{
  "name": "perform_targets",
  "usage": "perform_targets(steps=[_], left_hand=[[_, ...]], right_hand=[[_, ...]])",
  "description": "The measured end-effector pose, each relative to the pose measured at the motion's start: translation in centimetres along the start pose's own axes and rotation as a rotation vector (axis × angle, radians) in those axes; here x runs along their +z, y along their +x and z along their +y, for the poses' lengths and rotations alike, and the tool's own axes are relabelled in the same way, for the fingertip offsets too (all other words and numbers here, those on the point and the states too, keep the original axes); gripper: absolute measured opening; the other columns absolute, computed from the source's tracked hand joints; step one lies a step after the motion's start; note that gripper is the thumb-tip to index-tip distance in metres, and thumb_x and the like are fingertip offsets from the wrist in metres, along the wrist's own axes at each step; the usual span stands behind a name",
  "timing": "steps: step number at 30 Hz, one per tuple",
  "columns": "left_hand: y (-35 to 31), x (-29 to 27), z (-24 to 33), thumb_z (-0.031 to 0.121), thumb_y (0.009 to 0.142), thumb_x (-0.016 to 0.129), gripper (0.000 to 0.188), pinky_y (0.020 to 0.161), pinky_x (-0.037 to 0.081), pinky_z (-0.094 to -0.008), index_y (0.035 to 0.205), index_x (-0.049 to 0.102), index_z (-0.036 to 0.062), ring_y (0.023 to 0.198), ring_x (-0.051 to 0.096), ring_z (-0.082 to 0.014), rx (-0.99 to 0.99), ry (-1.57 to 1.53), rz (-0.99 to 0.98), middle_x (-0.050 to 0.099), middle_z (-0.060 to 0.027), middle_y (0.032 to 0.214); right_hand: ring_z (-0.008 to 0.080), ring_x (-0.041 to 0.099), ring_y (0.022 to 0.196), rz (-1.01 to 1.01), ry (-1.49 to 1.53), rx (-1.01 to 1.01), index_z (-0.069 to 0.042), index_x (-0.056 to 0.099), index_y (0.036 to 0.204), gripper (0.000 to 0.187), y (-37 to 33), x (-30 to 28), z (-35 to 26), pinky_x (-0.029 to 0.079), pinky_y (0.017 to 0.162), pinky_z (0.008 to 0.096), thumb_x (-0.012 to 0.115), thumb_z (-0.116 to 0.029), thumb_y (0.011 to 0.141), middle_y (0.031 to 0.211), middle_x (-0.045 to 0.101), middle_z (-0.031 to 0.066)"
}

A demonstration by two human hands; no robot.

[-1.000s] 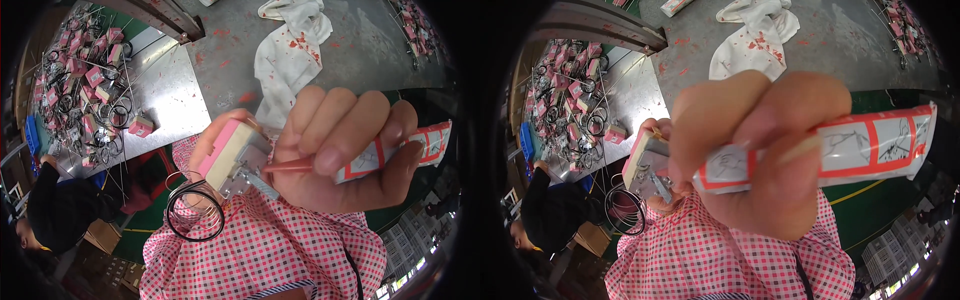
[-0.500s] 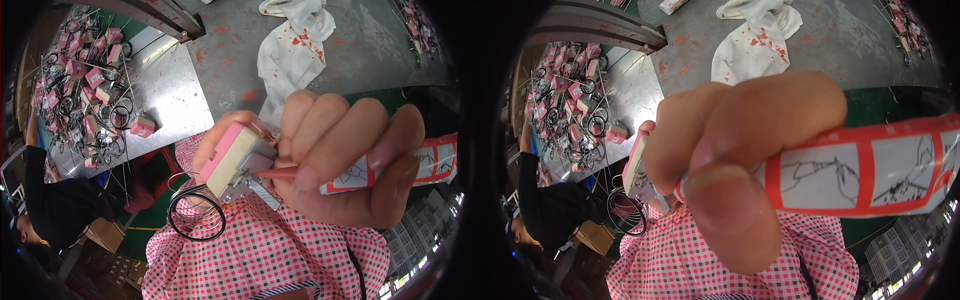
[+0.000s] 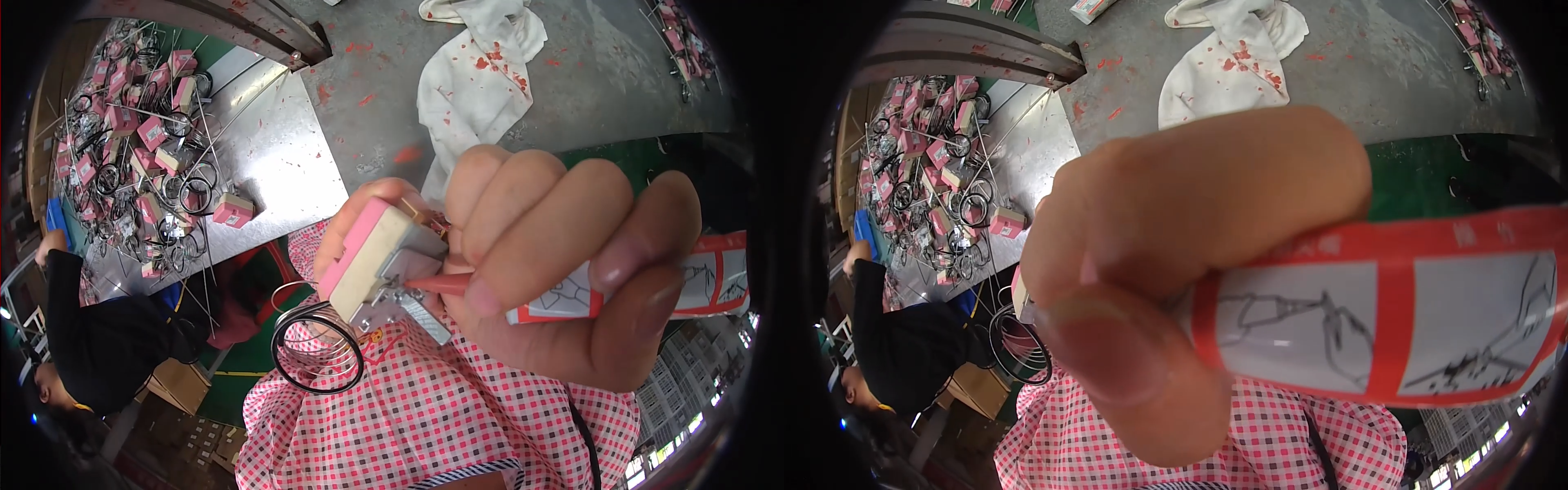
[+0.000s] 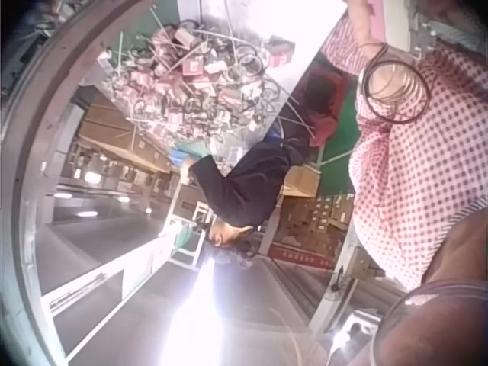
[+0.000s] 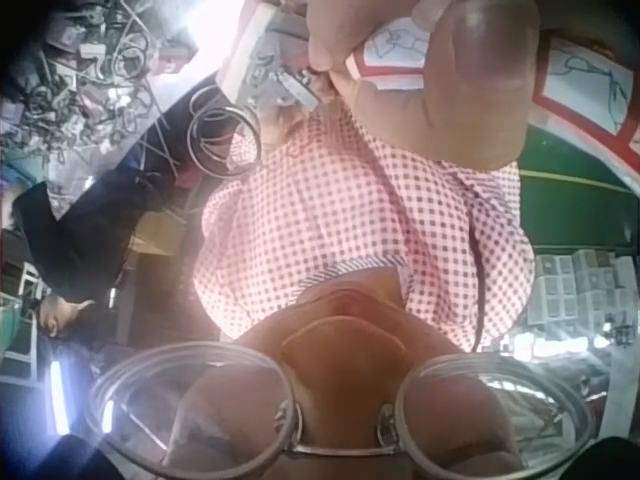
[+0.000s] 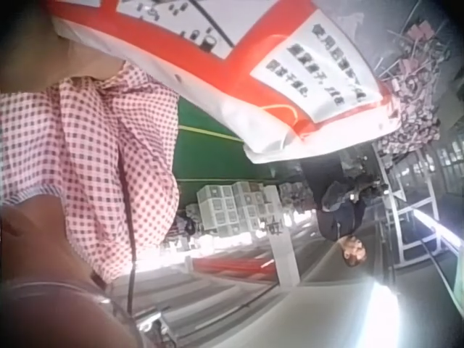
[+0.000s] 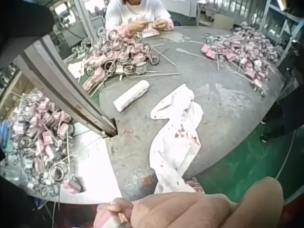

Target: Apply sealant to small pink electronic components and wipe away excess.

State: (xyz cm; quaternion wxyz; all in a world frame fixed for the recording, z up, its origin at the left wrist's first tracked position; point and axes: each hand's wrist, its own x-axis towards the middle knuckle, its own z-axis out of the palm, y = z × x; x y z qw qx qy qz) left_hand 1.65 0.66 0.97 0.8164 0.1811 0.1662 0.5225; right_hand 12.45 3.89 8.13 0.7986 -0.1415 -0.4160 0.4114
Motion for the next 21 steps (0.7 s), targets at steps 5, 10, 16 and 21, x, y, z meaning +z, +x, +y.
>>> perform_targets(steps=[5, 10, 16, 21], left_hand=[[0.3, 0.3, 0.0, 0.020, 0.081, 0.054, 0.050, 0.085, 0.041, -0.0388, 0.120, 0.035, -0.0048, 0.101, 0.048, -0.0307, -0.017, -0.038, 0.013, 0.044, -0.0209, 0.109], [0.3, 0.2, 0.8, 0.018, 0.081, 0.053, 0.050, 0.084, 0.043, -0.0385, 0.122, 0.033, -0.0030, 0.101, 0.048, -0.0311, -0.053, -0.103, -0.080, 0.043, -0.0201, 0.109], [0.4, 0.2, 1.0, 0.014, 0.078, 0.057, 0.054, 0.082, 0.044, -0.0367, 0.123, 0.031, -0.0009, 0.099, 0.049, -0.0297, -0.050, -0.031, -0.096, 0.042, -0.0186, 0.110], [0.1, 0.3, 1.7, 0.010, 0.075, 0.061, 0.058, 0.079, 0.045, -0.0353, 0.124, 0.030, 0.0009, 0.098, 0.049, -0.0284, -0.054, 0.145, -0.125, 0.039, -0.0174, 0.111]], right_hand=[[0.0170, 0.036, 0.051, -0.043, -0.133, 0.176, -0.008, 0.032, 0.081, 0.023, 0.1, 0.3, -1.7, 0.032, 0.054, 0.0327, 0.035, -0.030, 0.090, 0.066, 0.048, 0.0125], [0.0165, 0.035, 0.051, -0.061, -0.019, 0.082, -0.009, 0.032, 0.081, 0.024, 0.9, -0.4, -0.4, 0.032, 0.053, 0.0328, 0.036, -0.030, 0.090, 0.064, 0.046, 0.0110], [0.0159, 0.035, 0.050, 0.136, -0.076, 0.125, -0.009, 0.032, 0.081, 0.024, 0.1, 1.4, -1.3, 0.031, 0.052, 0.0323, 0.037, -0.031, 0.089, 0.064, 0.046, 0.0104], [0.0152, 0.034, 0.047, 0.101, -0.046, -0.019, -0.009, 0.032, 0.081, 0.024, -0.4, 0.6, 0.3, 0.031, 0.051, 0.0312, 0.038, -0.030, 0.089, 0.063, 0.047, 0.0098]])
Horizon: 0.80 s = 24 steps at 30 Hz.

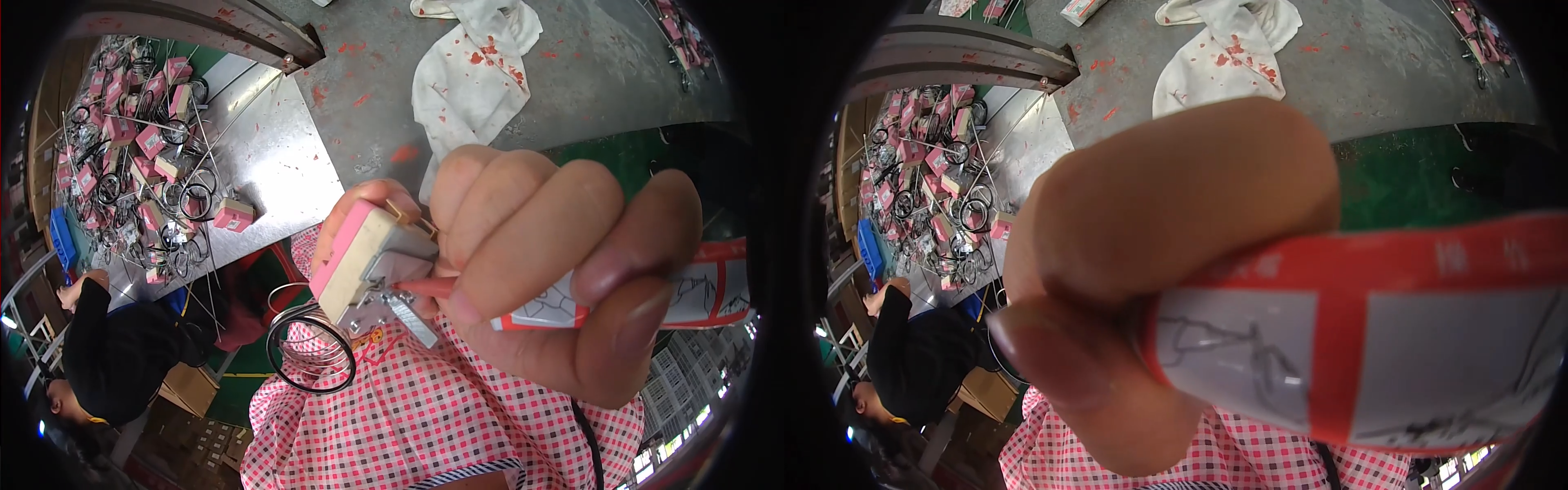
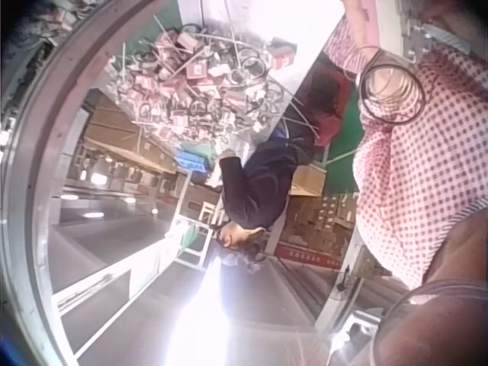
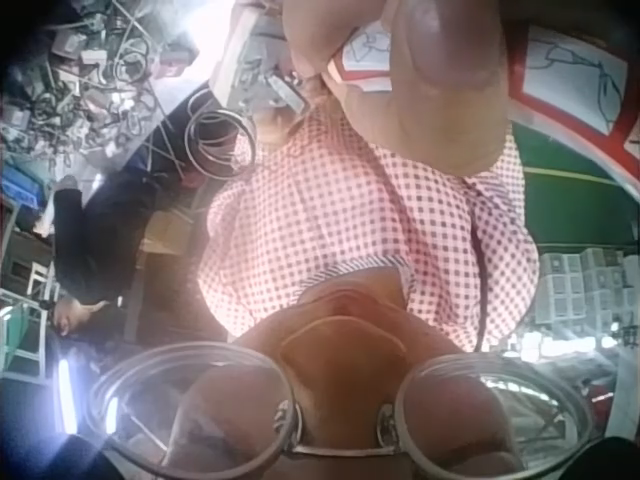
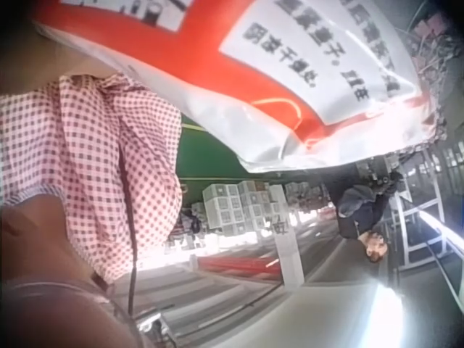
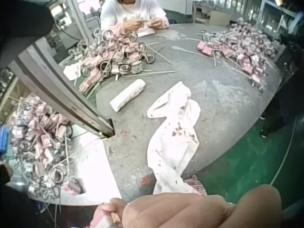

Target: Apply sealant to small pink electronic components and wipe away excess.

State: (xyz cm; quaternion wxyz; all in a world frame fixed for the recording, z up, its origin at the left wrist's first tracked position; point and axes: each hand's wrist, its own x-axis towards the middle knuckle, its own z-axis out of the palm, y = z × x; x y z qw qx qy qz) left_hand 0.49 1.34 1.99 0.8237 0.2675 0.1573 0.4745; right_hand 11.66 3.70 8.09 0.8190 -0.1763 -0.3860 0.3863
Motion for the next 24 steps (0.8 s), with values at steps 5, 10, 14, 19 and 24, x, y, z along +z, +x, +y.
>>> perform_targets(steps=[5, 10, 14, 19, 24], left_hand=[[0.0, -0.2, 0.0, 0.011, 0.076, 0.059, 0.057, 0.078, 0.045, -0.0352, 0.124, 0.031, 0.0014, 0.096, 0.049, -0.0282, -0.063, -0.099, 0.073, 0.038, -0.0176, 0.111], [0.0, -0.2, -0.1, 0.012, 0.076, 0.059, 0.055, 0.078, 0.045, -0.0347, 0.123, 0.033, 0.0016, 0.096, 0.049, -0.0276, -0.068, -0.193, 0.082, 0.039, -0.0174, 0.109], [0.1, -0.1, -0.6, 0.014, 0.076, 0.059, 0.053, 0.078, 0.045, -0.0341, 0.122, 0.035, 0.0018, 0.096, 0.049, -0.0267, 0.002, -0.028, 0.047, 0.041, -0.0164, 0.107], [0.2, 0.2, -1.2, 0.015, 0.077, 0.059, 0.050, 0.077, 0.045, -0.0340, 0.121, 0.037, 0.0020, 0.095, 0.049, -0.0262, 0.035, -0.192, 0.178, 0.043, -0.0162, 0.105], [-0.1, 0.7, -0.4, 0.014, 0.077, 0.058, 0.050, 0.076, 0.045, -0.0345, 0.120, 0.037, 0.0016, 0.093, 0.050, -0.0267, -0.030, -0.183, 0.217, 0.043, -0.0169, 0.105]], right_hand=[[0.0147, 0.034, 0.046, -0.012, -0.014, -0.024, -0.009, 0.032, 0.081, 0.024, 0.1, -0.2, 0.2, 0.030, 0.050, 0.0307, 0.039, -0.030, 0.089, 0.060, 0.047, 0.0092], [0.0144, 0.034, 0.045, -0.052, -0.030, -0.029, -0.009, 0.031, 0.081, 0.024, 0.4, -0.4, 0.5, 0.030, 0.048, 0.0301, 0.039, -0.030, 0.089, 0.060, 0.047, 0.0088], [0.0141, 0.034, 0.045, -0.044, -0.013, -0.036, -0.009, 0.031, 0.081, 0.023, 0.6, 0.1, 0.1, 0.030, 0.048, 0.0294, 0.039, -0.029, 0.089, 0.060, 0.047, 0.0088], [0.0141, 0.034, 0.045, 0.070, -0.038, 0.109, -0.009, 0.031, 0.081, 0.023, 0.9, 1.8, -1.4, 0.031, 0.048, 0.0296, 0.039, -0.029, 0.089, 0.061, 0.047, 0.0091], [0.0140, 0.034, 0.045, 0.157, 0.032, 0.096, -0.009, 0.030, 0.081, 0.023, 0.6, 1.6, -0.5, 0.032, 0.050, 0.0304, 0.039, -0.029, 0.089, 0.062, 0.047, 0.0098]])
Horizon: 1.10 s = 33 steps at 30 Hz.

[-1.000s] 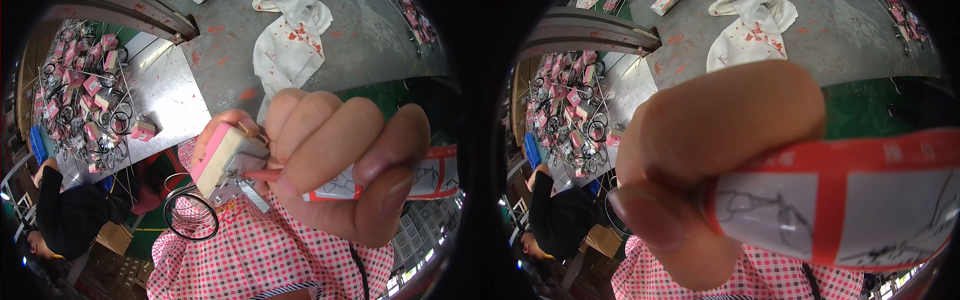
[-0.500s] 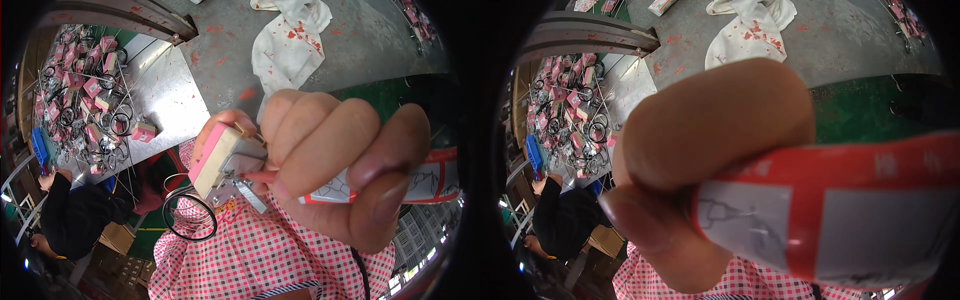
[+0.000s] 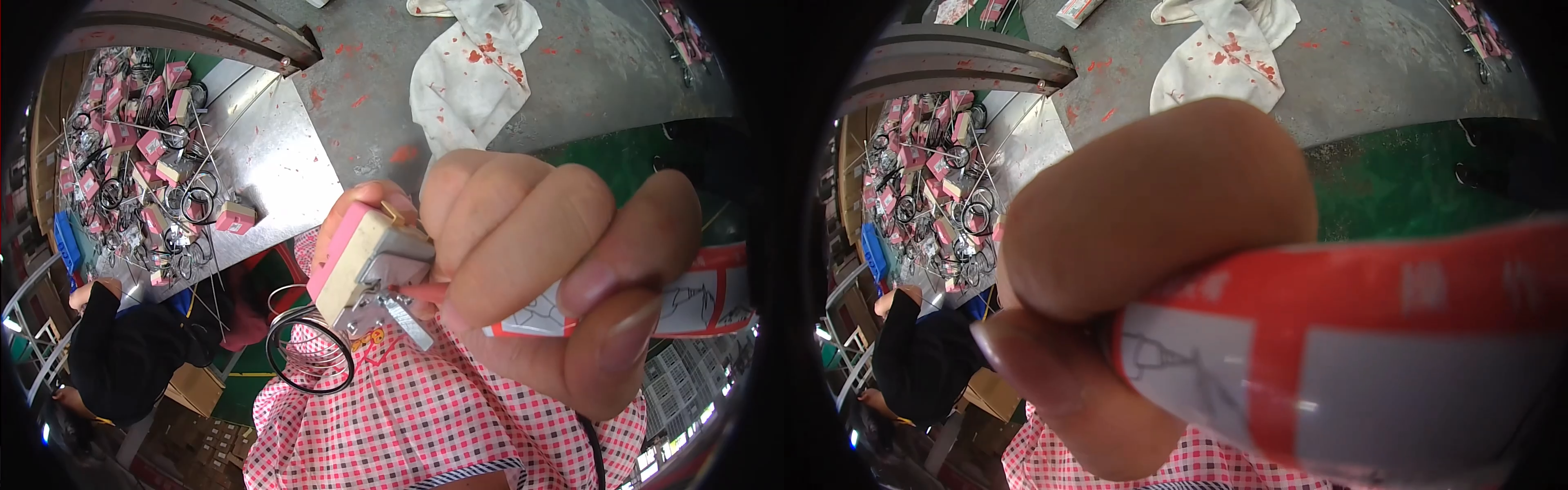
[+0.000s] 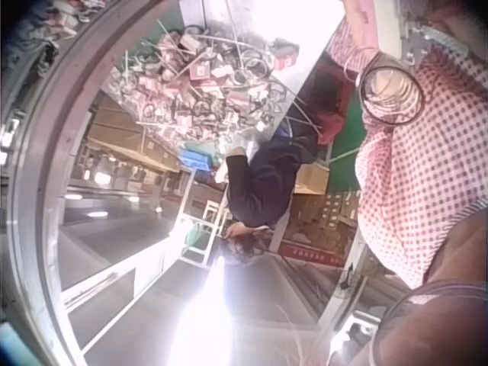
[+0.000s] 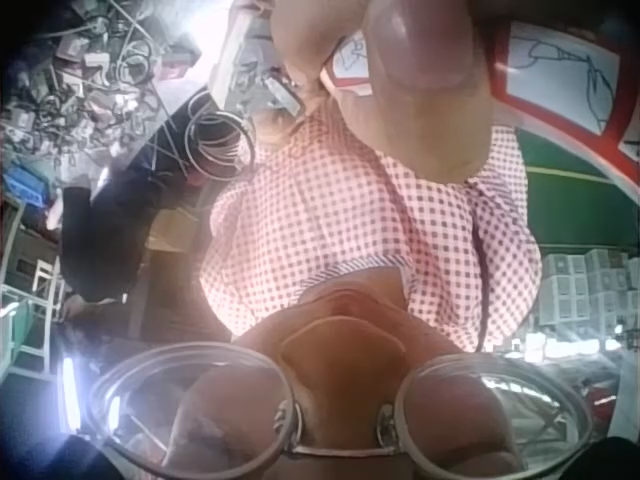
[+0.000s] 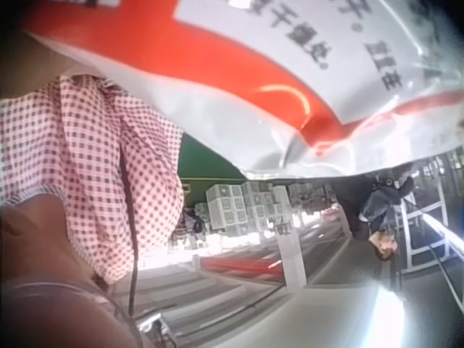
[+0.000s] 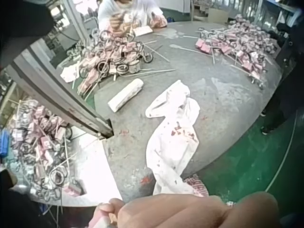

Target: Apply sealant to small pink electronic components and wipe away excess.

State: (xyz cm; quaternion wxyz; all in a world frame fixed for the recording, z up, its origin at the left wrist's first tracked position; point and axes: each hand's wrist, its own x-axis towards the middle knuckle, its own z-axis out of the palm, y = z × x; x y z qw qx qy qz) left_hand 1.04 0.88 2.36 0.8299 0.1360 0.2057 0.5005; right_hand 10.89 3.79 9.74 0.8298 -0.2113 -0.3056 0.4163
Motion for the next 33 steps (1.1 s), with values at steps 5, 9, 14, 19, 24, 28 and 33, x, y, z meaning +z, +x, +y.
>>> perform_targets(steps=[5, 9, 14, 19, 24, 28, 33], left_hand=[[0.7, -0.4, 0.4, 0.014, 0.078, 0.057, 0.051, 0.077, 0.045, -0.0345, 0.122, 0.035, 0.0012, 0.094, 0.050, -0.0279, 0.045, 0.140, -0.168, 0.042, -0.0177, 0.107], [0.8, -0.9, 0.2, 0.015, 0.078, 0.056, 0.052, 0.077, 0.045, -0.0343, 0.123, 0.033, -0.0005, 0.094, 0.050, -0.0284, -0.007, 0.046, -0.132, 0.042, -0.0189, 0.108], [0.7, -1.0, 0.0, 0.017, 0.079, 0.056, 0.052, 0.077, 0.045, -0.0343, 0.122, 0.034, -0.0020, 0.095, 0.050, -0.0288, 0.033, -0.048, -0.135, 0.042, -0.0196, 0.108], [1.0, -0.9, 0.1, 0.018, 0.080, 0.055, 0.050, 0.078, 0.045, -0.0336, 0.121, 0.035, -0.0018, 0.096, 0.050, -0.0275, 0.016, -0.030, -0.107, 0.042, -0.0181, 0.109], [1.0, -0.2, 0.9, 0.031, 0.063, 0.071, 0.077, 0.085, 0.041, -0.0346, 0.121, 0.034, -0.0026, 0.099, 0.049, -0.0259, -0.162, 0.035, 0.145, 0.044, -0.0165, 0.111], [0.9, 0.9, 2.5, 0.041, 0.051, 0.078, 0.101, 0.086, 0.041, -0.0332, 0.124, 0.027, -0.0064, 0.106, 0.047, -0.0240, 0.000, 0.120, 0.073, 0.044, -0.0148, 0.116], [1.3, 1.3, 6.8, 0.033, 0.072, 0.061, 0.064, 0.070, 0.045, -0.0294, 0.118, 0.034, -0.0021, 0.092, 0.049, -0.0179, 0.178, 0.188, 0.114, 0.046, -0.0105, 0.108]], right_hand=[[0.0142, 0.033, 0.046, -0.161, -0.004, -0.095, -0.009, 0.030, 0.080, 0.023, 0.8, -1.6, 0.6, 0.032, 0.050, 0.0299, 0.039, -0.028, 0.089, 0.062, 0.047, 0.0104], [0.0149, 0.033, 0.046, -0.521, -0.046, 0.035, -0.009, 0.031, 0.080, 0.022, 1.4, -2.0, -0.7, 0.031, 0.050, 0.0299, 0.038, -0.027, 0.089, 0.062, 0.048, 0.0107], [0.0157, 0.035, 0.048, -0.244, -0.148, 0.029, -0.009, 0.032, 0.080, 0.021, 0.9, -0.9, -1.0, 0.031, 0.051, 0.0296, 0.036, -0.027, 0.089, 0.063, 0.048, 0.0108], [0.0158, 0.035, 0.048, -0.226, -0.142, 0.040, -0.008, 0.032, 0.081, 0.022, 1.5, -1.2, -1.2, 0.031, 0.051, 0.0294, 0.032, -0.028, 0.090, 0.063, 0.048, 0.0113], [0.0160, 0.034, 0.045, -0.198, -0.130, -0.004, -0.007, 0.034, 0.081, 0.021, 1.2, -1.4, -0.2, 0.031, 0.049, 0.0288, 0.030, -0.026, 0.090, 0.061, 0.048, 0.0114], [0.0151, 0.032, 0.043, -0.105, 0.047, -0.049, -0.006, 0.036, 0.080, 0.020, 1.6, -0.3, 1.1, 0.030, 0.047, 0.0278, 0.031, -0.024, 0.089, 0.058, 0.046, 0.0101], [0.0113, 0.027, 0.042, 0.022, 0.182, 0.001, -0.006, 0.037, 0.075, 0.018, 3.5, 1.4, 1.0, 0.023, 0.043, 0.0259, 0.037, -0.020, 0.086, 0.051, 0.038, 0.0056]])
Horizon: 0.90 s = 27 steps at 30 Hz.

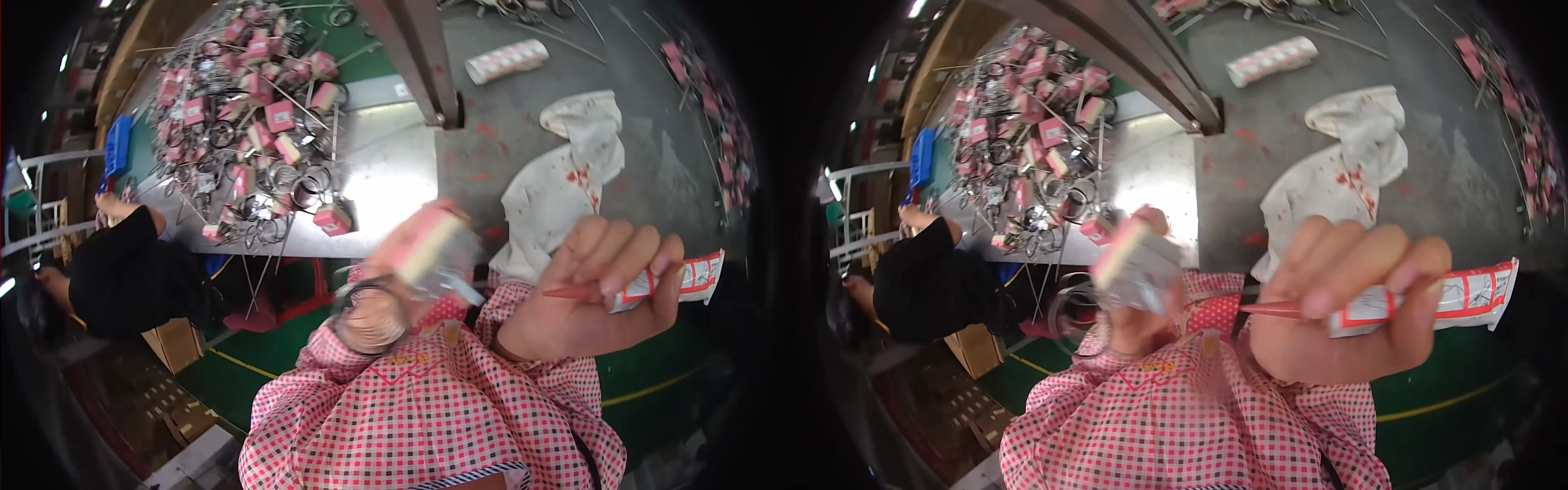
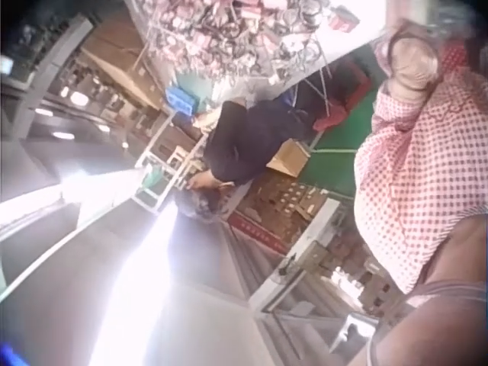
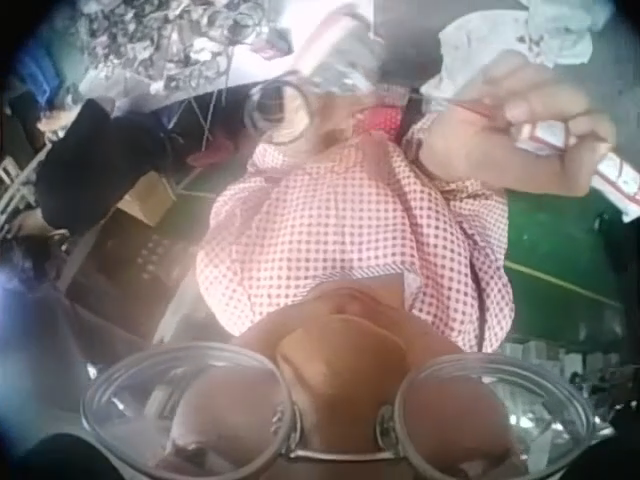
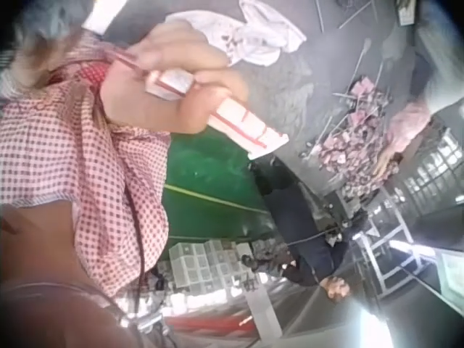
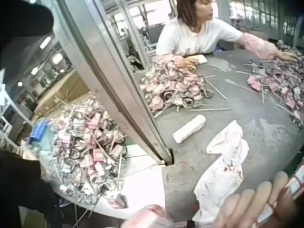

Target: Apply sealant to small pink electronic components and wipe away excess.

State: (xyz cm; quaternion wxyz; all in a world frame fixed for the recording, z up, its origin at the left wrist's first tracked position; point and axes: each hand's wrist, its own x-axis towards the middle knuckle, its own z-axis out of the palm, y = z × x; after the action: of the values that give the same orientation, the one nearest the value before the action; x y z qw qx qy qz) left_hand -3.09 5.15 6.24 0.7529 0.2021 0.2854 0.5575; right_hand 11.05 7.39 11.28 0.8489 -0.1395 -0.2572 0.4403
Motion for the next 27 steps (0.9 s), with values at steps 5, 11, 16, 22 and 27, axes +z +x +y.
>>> perform_targets(steps=[5, 11, 16, 22, 27], left_hand=[[3.0, -4.8, 13.5, 0.030, 0.086, 0.046, 0.045, 0.072, 0.048, -0.0351, 0.119, 0.037, 0.0009, 0.094, 0.050, -0.0213, 0.957, 0.492, 0.363, 0.045, -0.0146, 0.112], [10.5, -12.8, 32.0, 0.005, 0.083, 0.046, 0.029, 0.076, 0.044, -0.0316, 0.111, 0.041, -0.0026, 0.090, 0.052, -0.0233, 1.430, 1.704, 0.679, 0.047, -0.0178, 0.108], [15.5, -18.5, 35.9, 0.006, 0.076, 0.049, 0.034, 0.083, 0.041, -0.0357, 0.108, 0.045, -0.0041, 0.101, 0.048, -0.0335, 0.130, 2.305, 0.545, 0.047, -0.0203, 0.114], [20.1, -12.1, 27.6, 0.016, 0.076, 0.049, 0.038, 0.086, 0.039, -0.0378, 0.113, 0.047, 0.0031, 0.104, 0.047, -0.0305, 0.383, 2.911, 0.309, 0.051, -0.0139, 0.110], [30.7, -7.9, 15.2, 0.012, 0.075, 0.052, 0.031, 0.084, 0.040, -0.0349, 0.104, 0.052, 0.0001, 0.096, 0.052, -0.0297, 0.441, 2.320, -0.237, 0.054, -0.0175, 0.102]], right_hand=[[0.0097, 0.020, 0.039, 0.191, 0.023, -0.015, -0.006, 0.038, 0.073, 0.017, 2.6, -1.0, -0.1, 0.021, 0.041, 0.0235, 0.038, -0.018, 0.086, 0.049, 0.034, 0.0034], [0.0102, 0.021, 0.038, 0.481, -0.068, -0.003, -0.005, 0.040, 0.070, 0.017, 5.0, -3.5, -0.5, 0.020, 0.039, 0.0235, 0.044, -0.014, 0.083, 0.049, 0.033, 0.0036], [0.0103, 0.023, 0.039, 0.565, -0.108, -0.036, -0.006, 0.041, 0.070, 0.017, 6.4, -6.1, -1.0, 0.022, 0.040, 0.0232, 0.045, -0.016, 0.084, 0.050, 0.035, 0.0032], [0.0099, 0.025, 0.040, 0.666, -0.211, 0.031, -0.007, 0.041, 0.072, 0.017, 7.6, -9.9, 0.2, 0.022, 0.040, 0.0230, 0.043, -0.018, 0.085, 0.049, 0.037, 0.0034], [0.0088, 0.026, 0.038, 0.671, -0.213, 0.108, -0.007, 0.039, 0.070, 0.019, 7.3, -10.4, 0.3, 0.023, 0.038, 0.0223, 0.042, -0.019, 0.085, 0.048, 0.038, 0.0037]])
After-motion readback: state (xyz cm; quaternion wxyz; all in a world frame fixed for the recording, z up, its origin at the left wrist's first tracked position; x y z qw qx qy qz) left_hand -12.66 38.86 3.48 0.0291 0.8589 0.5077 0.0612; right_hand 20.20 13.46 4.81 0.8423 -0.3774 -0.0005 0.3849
